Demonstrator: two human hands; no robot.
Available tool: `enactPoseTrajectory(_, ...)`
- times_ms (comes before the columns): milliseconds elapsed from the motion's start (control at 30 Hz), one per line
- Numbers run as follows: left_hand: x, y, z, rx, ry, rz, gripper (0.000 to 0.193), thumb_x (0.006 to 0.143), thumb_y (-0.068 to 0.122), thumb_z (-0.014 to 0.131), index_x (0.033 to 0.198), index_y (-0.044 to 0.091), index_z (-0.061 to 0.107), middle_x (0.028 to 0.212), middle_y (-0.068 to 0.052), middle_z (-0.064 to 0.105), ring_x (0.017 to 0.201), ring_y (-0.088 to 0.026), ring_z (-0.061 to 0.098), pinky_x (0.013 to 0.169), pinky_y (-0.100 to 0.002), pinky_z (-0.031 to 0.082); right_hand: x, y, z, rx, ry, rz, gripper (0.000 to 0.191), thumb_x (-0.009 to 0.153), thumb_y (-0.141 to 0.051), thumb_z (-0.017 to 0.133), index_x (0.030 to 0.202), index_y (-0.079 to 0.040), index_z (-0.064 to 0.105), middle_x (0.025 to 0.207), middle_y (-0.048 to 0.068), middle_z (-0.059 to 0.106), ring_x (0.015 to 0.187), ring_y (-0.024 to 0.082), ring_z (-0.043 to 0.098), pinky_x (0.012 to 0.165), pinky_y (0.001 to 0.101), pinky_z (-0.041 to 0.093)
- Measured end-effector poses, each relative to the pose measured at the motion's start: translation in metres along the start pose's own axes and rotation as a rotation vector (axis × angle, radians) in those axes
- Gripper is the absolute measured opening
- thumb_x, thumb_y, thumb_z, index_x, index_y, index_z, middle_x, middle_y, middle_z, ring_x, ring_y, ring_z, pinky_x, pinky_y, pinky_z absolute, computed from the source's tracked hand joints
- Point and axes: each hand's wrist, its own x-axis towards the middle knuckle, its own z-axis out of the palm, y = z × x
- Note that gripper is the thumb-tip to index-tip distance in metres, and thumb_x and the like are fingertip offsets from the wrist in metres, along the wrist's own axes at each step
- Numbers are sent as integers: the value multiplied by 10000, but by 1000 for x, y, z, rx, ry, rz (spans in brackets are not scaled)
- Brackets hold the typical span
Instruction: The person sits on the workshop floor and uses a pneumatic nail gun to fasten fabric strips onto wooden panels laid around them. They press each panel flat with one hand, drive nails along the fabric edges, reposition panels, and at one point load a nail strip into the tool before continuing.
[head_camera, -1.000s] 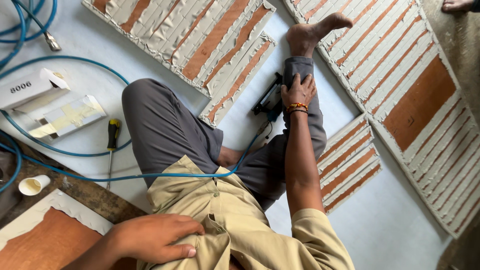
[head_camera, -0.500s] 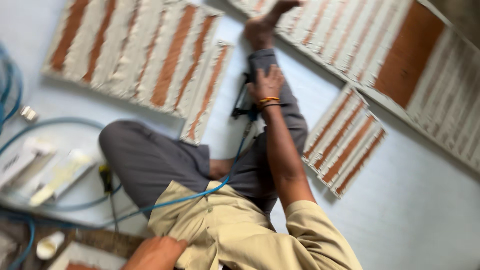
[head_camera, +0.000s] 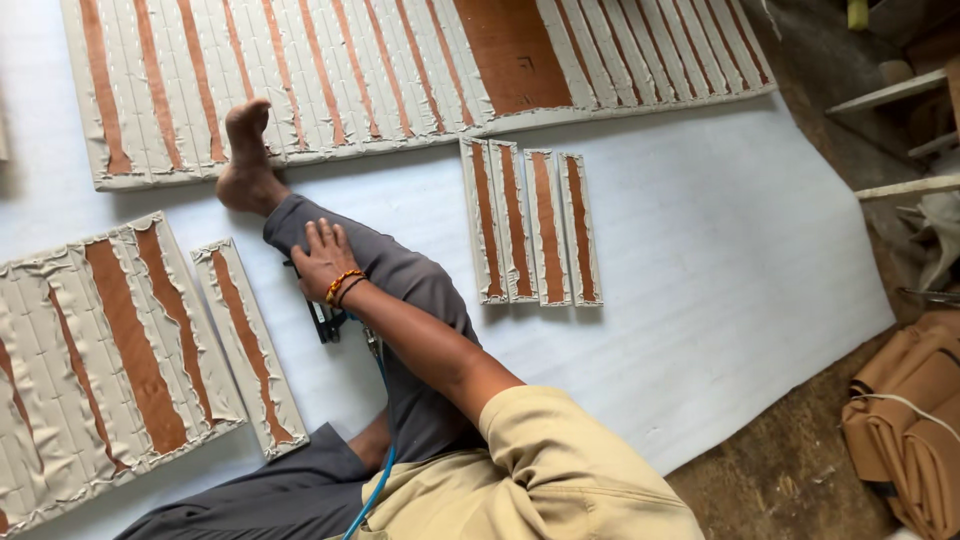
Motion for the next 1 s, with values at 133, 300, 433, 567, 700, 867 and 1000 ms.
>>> enactPoseTrajectory(133, 3, -3, -2, -72, 129, 54, 144, 851, 139, 695, 946, 35, 668, 843, -140, 705, 762, -290, 715, 713, -410, 561, -4, 0, 1, 11, -11, -12, 466, 813, -252, 661, 1250, -99, 613, 1579, 330, 314, 1517, 500, 224, 1241, 601, 126)
enactPoseTrajectory(300, 34, -2, 3, -203, 328, 188, 126, 859, 138, 711, 896, 21, 683, 809, -132, 708, 713, -264, 719, 682, -386, 562, -16, 1, 12, 16, -43, -30, 313, 829, -245, 650, 1103, -97, 684, 1585, 320, 310, 1525, 480, 209, 1243, 610, 97)
enactPoseTrajectory(433, 61, -6, 3, -318, 504, 311, 130, 865, 136, 724, 856, 10, 696, 781, -124, 709, 673, -243, 723, 657, -366, 563, -27, -2, 31, 75, 24, -74, 318, 766, -293, 714, 995, -72, 717, 1532, 311, 391, 1492, 469, 266, 1215, 604, 148)
enactPoseTrajectory(567, 94, -38, -37, -256, 628, 238, 192, 942, 216, 704, 887, 33, 688, 781, -128, 680, 705, -276, 659, 687, -403, 524, -38, -6, 58, 208, 349, -290, 291, 784, -217, 722, 1022, -50, 723, 1331, 236, 609, 1284, 470, 545, 1021, 561, 454)
enactPoseTrajectory(700, 108, -82, -80, -117, 519, 288, 256, 917, 289, 712, 1005, 49, 732, 1001, -166, 714, 944, -360, 681, 813, -446, 534, -69, -36, 91, 590, 69, -182, 420, 955, -308, 652, 1283, -45, 642, 1264, 203, 646, 1090, 379, 650, 955, 455, 541)
enactPoseTrajectory(867, 152, -117, -129, 113, 468, 18, 256, 931, 322, 706, 1020, 85, 744, 1084, -152, 706, 1028, -355, 671, 877, -470, 533, -70, -80, 126, 610, -229, 9, 704, 929, -412, 673, 1454, -7, 436, 1091, 257, 647, 989, 407, 647, 891, 490, 528)
enactPoseTrajectory(1000, 214, -132, -155, 231, 647, -8, 248, 934, 257, 692, 1121, 96, 717, 1222, -140, 670, 1109, -377, 642, 908, -486, 529, -54, -102, 150, 672, -259, 248, 776, 907, -454, 690, 1466, 3, 406, 1046, 277, 689, 990, 419, 665, 907, 494, 532)
